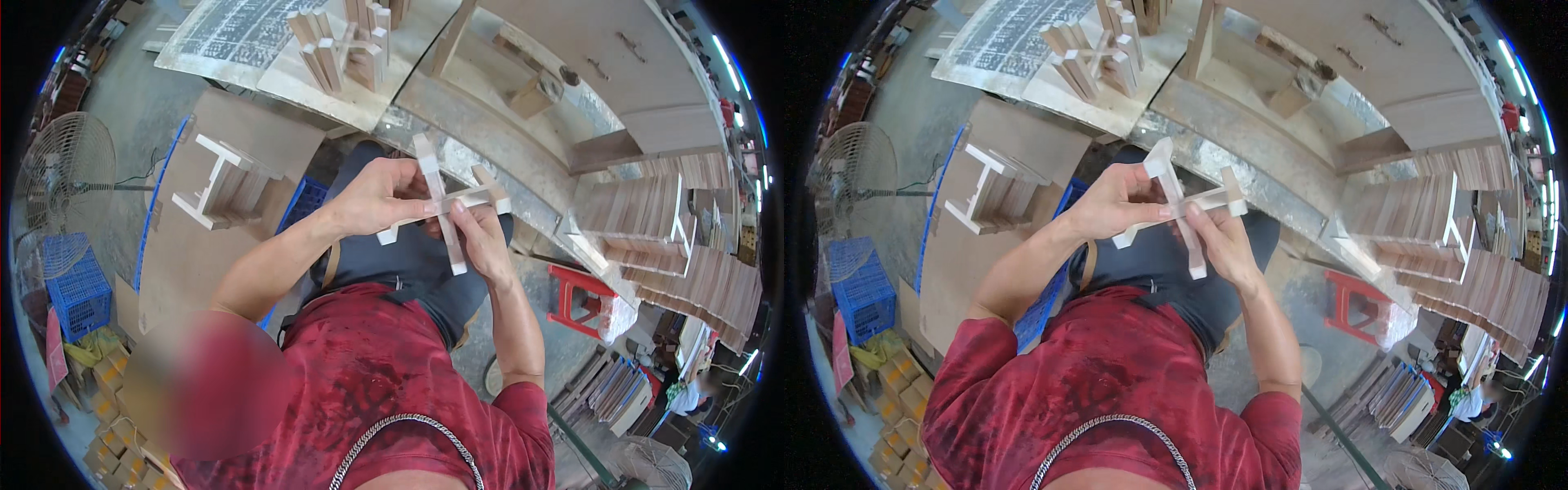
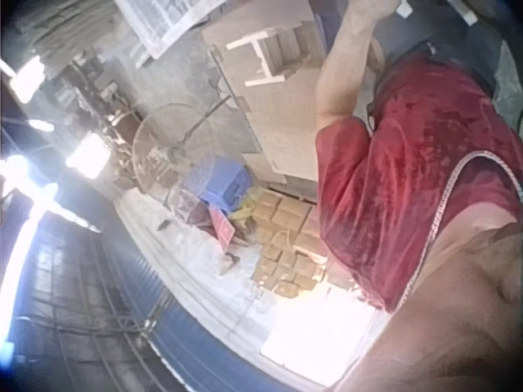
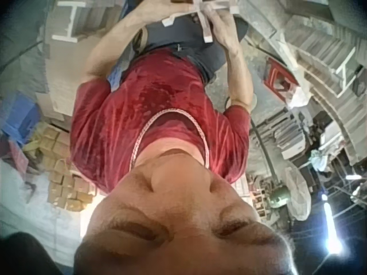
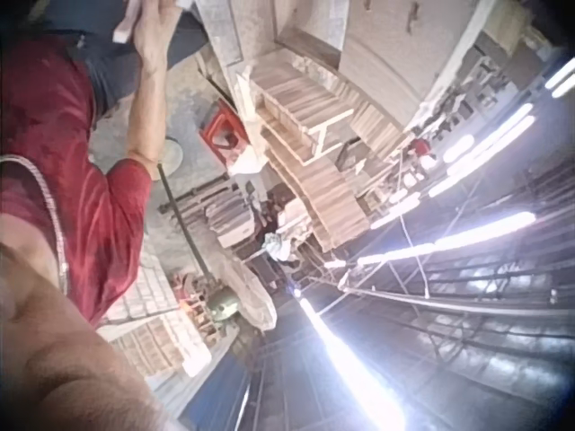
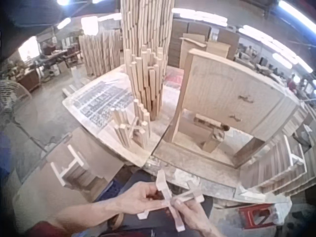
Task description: Manually interlocking pre-cut wooden pieces to assemble structural supports for furniture.
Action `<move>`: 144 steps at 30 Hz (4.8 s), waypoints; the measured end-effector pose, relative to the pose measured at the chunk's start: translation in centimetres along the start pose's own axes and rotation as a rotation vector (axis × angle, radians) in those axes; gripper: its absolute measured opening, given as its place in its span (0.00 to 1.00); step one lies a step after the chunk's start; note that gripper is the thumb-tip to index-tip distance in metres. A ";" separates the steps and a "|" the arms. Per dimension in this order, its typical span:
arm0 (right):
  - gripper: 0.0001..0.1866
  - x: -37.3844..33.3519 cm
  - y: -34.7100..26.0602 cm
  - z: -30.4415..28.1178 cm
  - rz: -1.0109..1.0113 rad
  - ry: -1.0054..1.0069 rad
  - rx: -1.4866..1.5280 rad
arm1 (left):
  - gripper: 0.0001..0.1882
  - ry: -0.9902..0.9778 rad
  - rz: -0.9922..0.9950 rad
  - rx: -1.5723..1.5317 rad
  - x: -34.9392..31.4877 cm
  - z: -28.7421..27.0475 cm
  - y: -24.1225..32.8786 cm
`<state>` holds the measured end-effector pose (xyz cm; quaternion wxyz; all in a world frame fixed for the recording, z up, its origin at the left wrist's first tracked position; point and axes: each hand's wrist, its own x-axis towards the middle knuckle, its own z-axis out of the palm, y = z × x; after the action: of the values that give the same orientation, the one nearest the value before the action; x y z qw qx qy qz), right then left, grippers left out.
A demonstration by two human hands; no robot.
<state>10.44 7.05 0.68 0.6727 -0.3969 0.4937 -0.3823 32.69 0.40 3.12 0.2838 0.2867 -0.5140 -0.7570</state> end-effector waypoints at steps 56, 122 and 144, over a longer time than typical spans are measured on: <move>0.25 27.7 -15.6 4.8 -0.422 0.058 -0.881 | 0.58 0.965 0.309 0.774 3.3 -16.3 0.4; 0.15 -1.8 -3.0 -1.3 -0.213 0.162 -0.552 | 0.11 1.486 0.217 1.031 -23.6 -18.4 0.6; 0.22 -3.6 4.1 -0.6 -0.252 0.131 -0.128 | 0.13 0.043 -0.129 0.424 -2.4 1.3 -1.9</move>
<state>9.61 11.83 -1.86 0.5588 -0.4721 0.5062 -0.4567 33.12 3.48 2.06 0.1790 0.3882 -0.6363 -0.6422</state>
